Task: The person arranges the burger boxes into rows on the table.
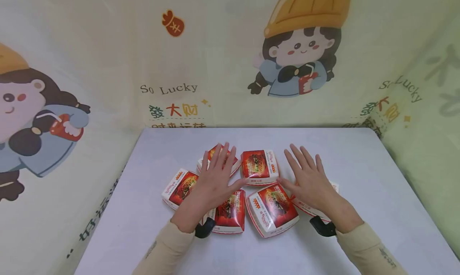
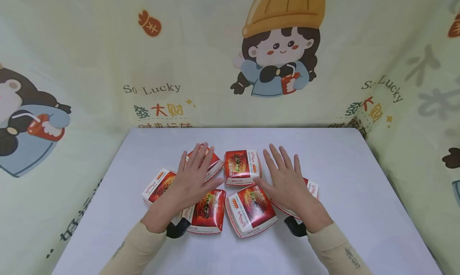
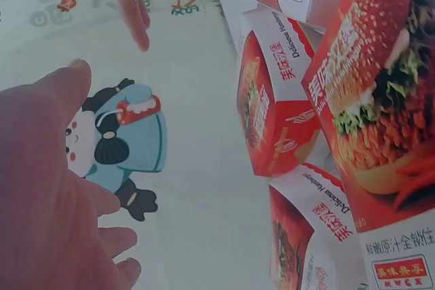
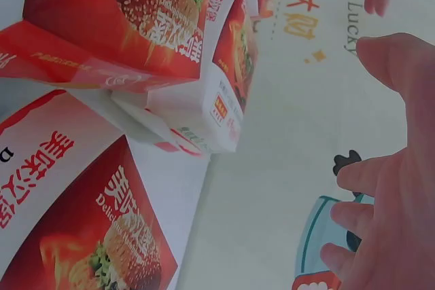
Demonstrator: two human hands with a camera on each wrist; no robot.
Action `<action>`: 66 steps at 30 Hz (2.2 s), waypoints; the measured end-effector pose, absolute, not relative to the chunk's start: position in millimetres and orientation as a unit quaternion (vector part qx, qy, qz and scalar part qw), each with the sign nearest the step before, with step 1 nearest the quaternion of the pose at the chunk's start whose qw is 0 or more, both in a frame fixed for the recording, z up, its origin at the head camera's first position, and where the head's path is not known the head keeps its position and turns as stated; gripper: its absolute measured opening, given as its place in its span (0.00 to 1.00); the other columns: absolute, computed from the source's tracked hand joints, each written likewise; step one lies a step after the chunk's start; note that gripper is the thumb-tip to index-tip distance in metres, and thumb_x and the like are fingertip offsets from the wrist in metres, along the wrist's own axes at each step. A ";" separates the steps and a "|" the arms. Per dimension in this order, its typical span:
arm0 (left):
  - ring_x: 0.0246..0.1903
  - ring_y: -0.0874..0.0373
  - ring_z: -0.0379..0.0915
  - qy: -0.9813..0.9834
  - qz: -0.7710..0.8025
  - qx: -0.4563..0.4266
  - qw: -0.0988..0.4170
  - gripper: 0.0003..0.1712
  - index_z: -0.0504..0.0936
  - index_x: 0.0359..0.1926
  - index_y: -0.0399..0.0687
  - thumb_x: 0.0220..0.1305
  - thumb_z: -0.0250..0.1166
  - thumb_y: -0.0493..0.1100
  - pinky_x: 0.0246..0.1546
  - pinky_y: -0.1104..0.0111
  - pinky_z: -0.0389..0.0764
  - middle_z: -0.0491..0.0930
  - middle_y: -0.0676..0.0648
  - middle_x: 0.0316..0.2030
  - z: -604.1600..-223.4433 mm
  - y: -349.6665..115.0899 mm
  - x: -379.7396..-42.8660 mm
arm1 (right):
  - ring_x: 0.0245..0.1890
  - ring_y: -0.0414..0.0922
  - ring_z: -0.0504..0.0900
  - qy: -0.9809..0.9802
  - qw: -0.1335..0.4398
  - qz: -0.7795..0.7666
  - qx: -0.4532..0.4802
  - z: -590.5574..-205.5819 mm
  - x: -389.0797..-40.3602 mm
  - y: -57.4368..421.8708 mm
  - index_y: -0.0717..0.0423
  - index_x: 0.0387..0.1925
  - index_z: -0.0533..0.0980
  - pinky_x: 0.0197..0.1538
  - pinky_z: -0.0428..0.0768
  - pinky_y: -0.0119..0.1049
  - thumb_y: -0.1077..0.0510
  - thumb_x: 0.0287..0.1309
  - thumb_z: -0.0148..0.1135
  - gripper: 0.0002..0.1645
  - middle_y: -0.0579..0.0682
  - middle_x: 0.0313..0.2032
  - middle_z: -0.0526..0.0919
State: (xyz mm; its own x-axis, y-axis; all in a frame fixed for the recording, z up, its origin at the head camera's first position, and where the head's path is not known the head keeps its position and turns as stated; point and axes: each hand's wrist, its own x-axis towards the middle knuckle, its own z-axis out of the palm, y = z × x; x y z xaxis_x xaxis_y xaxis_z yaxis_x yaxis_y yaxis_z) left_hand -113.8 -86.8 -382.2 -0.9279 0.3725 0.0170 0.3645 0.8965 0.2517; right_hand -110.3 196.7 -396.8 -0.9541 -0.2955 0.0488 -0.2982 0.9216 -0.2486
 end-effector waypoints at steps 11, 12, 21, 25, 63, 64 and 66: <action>0.79 0.48 0.25 0.971 0.122 0.206 0.019 0.56 0.37 0.80 0.54 0.65 0.46 0.77 0.77 0.43 0.33 0.33 0.47 0.80 -378.7 -70.3 -119.2 | 0.76 0.64 0.44 -0.980 0.005 0.124 0.158 -398.2 -116.8 201.4 0.56 0.77 0.52 0.71 0.44 0.74 0.36 0.60 0.61 0.54 0.60 0.78 0.48; 0.79 0.48 0.25 0.970 0.125 0.207 0.020 0.56 0.37 0.80 0.54 0.65 0.46 0.77 0.77 0.43 0.33 0.34 0.47 0.80 -378.4 -68.6 -120.1 | 0.76 0.64 0.44 -0.979 0.005 0.125 0.160 -398.4 -117.6 201.8 0.56 0.77 0.52 0.71 0.44 0.74 0.36 0.60 0.62 0.54 0.60 0.78 0.48; 0.79 0.48 0.27 0.967 0.138 0.210 0.049 0.56 0.37 0.80 0.53 0.65 0.49 0.75 0.77 0.44 0.35 0.35 0.47 0.80 -386.1 -55.8 -129.6 | 0.77 0.63 0.45 -0.971 -0.006 0.149 0.184 -401.5 -128.7 198.3 0.56 0.77 0.52 0.72 0.45 0.73 0.40 0.58 0.67 0.55 0.59 0.78 0.49; 0.79 0.47 0.28 0.966 0.132 0.216 0.053 0.56 0.38 0.80 0.52 0.64 0.52 0.74 0.77 0.44 0.36 0.37 0.47 0.80 -391.2 -50.7 -133.4 | 0.77 0.63 0.45 -0.971 -0.011 0.146 0.191 -404.1 -133.0 195.2 0.56 0.77 0.52 0.73 0.46 0.71 0.40 0.58 0.66 0.54 0.59 0.78 0.49; 0.78 0.48 0.42 0.963 0.056 0.238 0.110 0.52 0.53 0.77 0.43 0.63 0.65 0.62 0.76 0.51 0.55 0.47 0.42 0.78 -422.0 -25.7 -155.0 | 0.75 0.64 0.54 -0.950 -0.100 0.175 0.240 -427.8 -173.0 172.0 0.58 0.73 0.60 0.70 0.64 0.64 0.48 0.54 0.72 0.50 0.61 0.74 0.59; 0.78 0.47 0.42 0.964 0.055 0.239 0.106 0.51 0.54 0.77 0.43 0.64 0.65 0.61 0.76 0.51 0.55 0.48 0.42 0.78 -421.8 -25.6 -154.9 | 0.75 0.64 0.55 -0.950 -0.102 0.178 0.237 -428.0 -173.0 172.7 0.58 0.73 0.61 0.69 0.65 0.64 0.48 0.54 0.72 0.50 0.60 0.74 0.59; 0.78 0.47 0.43 0.963 0.050 0.244 0.103 0.48 0.54 0.77 0.44 0.65 0.65 0.58 0.76 0.51 0.56 0.49 0.42 0.78 -421.2 -25.5 -155.3 | 0.74 0.63 0.55 -0.949 -0.103 0.182 0.236 -428.7 -173.1 174.0 0.58 0.73 0.61 0.68 0.68 0.63 0.48 0.53 0.73 0.50 0.60 0.74 0.59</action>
